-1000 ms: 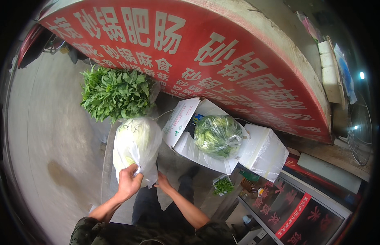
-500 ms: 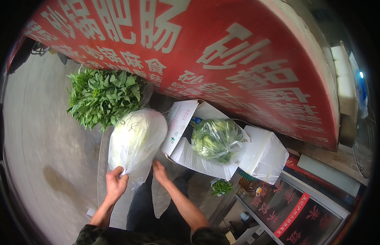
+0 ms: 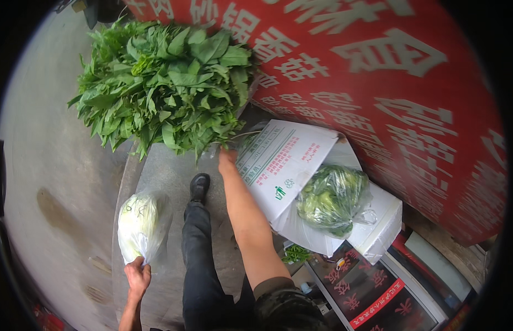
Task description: The person carries a white tray with green chilies into a restaurant, then transfers chilies from a plastic bag into the tray. They also handle a bag of cabbage and a styrofoam box, then carry the tray of chilies to the kitchen counter.
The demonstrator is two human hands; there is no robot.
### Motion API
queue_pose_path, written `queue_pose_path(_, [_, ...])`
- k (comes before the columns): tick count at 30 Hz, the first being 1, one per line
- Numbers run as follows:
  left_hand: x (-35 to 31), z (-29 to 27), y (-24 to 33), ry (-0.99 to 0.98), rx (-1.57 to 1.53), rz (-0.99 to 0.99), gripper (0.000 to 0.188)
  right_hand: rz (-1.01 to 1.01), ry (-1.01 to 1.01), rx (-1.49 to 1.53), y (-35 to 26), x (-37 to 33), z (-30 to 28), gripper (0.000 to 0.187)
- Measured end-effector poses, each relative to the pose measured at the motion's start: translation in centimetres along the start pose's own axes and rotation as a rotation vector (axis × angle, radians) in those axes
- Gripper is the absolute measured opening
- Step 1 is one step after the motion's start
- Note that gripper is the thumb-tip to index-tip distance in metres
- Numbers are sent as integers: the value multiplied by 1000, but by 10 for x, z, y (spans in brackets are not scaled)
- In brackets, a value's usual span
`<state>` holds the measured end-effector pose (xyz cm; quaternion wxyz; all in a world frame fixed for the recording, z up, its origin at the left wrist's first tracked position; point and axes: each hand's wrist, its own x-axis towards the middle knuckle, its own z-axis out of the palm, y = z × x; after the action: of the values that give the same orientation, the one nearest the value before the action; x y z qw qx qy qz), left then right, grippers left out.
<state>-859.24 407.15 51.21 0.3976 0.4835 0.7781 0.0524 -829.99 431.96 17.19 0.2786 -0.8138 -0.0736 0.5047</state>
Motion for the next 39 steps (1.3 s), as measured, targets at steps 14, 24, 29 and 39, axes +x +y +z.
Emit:
queue_pose_path(14, [68,95,-104,-86,125,181,9,-531,-295,25,-27,27,1,33])
queue_pose_path(24, [134,129,23,-75,-2,441,11,161,-209,681,-110,-41,-20,14])
queue_pose_path(29, [162,143,63,-43,42,528,17,49,-178,420,-93,-62,-27,15])
queue_pose_path(39, [94,68,102,-122,249,639,17,-609,-465,-79,11,-334,-247,38])
